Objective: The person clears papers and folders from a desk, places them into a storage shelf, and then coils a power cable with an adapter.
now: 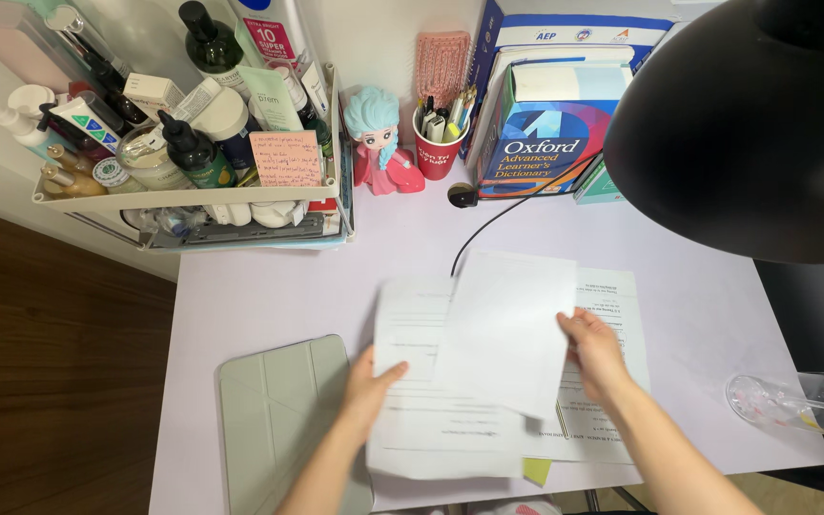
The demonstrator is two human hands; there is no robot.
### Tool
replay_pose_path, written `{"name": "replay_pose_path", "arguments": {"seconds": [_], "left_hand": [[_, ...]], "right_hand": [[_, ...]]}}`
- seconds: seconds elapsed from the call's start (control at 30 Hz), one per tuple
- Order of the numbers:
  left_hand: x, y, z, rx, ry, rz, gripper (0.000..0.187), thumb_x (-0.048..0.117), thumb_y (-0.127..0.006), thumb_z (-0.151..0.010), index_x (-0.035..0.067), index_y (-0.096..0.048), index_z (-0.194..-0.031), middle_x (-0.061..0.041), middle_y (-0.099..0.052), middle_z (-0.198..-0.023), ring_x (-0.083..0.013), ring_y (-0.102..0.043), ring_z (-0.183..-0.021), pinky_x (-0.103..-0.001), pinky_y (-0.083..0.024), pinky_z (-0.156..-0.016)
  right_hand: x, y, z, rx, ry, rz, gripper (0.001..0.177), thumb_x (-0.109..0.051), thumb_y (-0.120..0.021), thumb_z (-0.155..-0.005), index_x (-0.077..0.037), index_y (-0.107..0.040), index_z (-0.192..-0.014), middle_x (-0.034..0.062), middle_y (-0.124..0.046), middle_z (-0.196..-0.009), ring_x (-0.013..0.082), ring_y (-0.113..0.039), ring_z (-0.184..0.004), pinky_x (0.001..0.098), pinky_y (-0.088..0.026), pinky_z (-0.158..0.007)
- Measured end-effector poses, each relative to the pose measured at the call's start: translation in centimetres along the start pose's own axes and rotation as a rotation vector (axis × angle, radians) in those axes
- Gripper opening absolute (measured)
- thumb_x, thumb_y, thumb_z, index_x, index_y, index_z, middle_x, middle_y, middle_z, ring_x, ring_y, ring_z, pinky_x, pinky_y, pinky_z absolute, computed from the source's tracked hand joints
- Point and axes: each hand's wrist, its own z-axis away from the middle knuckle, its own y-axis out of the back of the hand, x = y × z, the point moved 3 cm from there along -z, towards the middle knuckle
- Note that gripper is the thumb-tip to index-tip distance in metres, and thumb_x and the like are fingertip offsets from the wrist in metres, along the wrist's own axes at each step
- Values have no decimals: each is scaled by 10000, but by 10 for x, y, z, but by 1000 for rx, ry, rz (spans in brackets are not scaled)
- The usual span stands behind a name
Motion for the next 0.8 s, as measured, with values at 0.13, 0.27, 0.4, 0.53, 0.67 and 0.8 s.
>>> {"name": "replay_pose_path", "arguments": {"seconds": [0.13, 0.27, 0.4, 0.53, 0.67, 0.8], "left_hand": [[33, 36, 22, 64, 7, -101, 466, 114, -671, -914, 55, -592, -1369, -128, -727, -1306, -199, -691, -1158, -331, -542, -958], [61, 36, 45, 166, 133, -216, 813, 112, -684, -944, 265, -232, -1602, -144, -619, -1372, -231, -659, -1209, -394, -548, -1017], [65, 26, 53, 138, 21, -270, 981, 37, -661, -910, 356, -69, -1625, -106, -557, -1473, -211, -551, -1357, -381, -486, -1097], [53, 13, 48, 65, -216, -250, 993, -79, -610, -860, 324, -98, -1609, -80, -430, -1587, -207, -417, -1468, -373, -416, -1136], [45, 2, 41, 172, -208, -369, 958, -75, -628, -887, 315, -131, -1608, -61, -389, -1618, -219, -405, -1449, -363, -423, -1123], [40, -4, 41, 270, -69, -226, 1007, -31, -621, -896, 283, -22, -1642, -133, -619, -1395, -228, -639, -1257, -365, -534, -1028]], "right_hand": [[-22, 35, -24, 150, 90, 2, 364, -126, -612, -979, -48, -560, -1331, 150, -698, -1062, 205, -677, -859, 331, -563, -715], [-47, 81, -49, 241, 172, 7, 444, -87, -619, -972, -44, -495, -1396, 171, -688, -1122, 243, -691, -961, 358, -581, -786], [-63, 128, -65, 262, 176, 260, 466, -87, -620, -991, -15, -509, -1438, 157, -685, -1181, 245, -669, -1050, 367, -553, -859], [-61, 159, -69, 331, 137, 469, 458, -82, -610, -1011, -29, -535, -1460, 178, -688, -1186, 273, -670, -1061, 393, -538, -903], [-49, 169, -68, 384, 135, 651, 491, -100, -617, -1001, -81, -526, -1483, 162, -701, -1191, 274, -671, -1058, 405, -520, -938], [-44, 168, -68, 423, 157, 768, 586, -133, -642, -956, -119, -458, -1512, 147, -657, -1219, 312, -659, -1059, 427, -506, -951]]}}
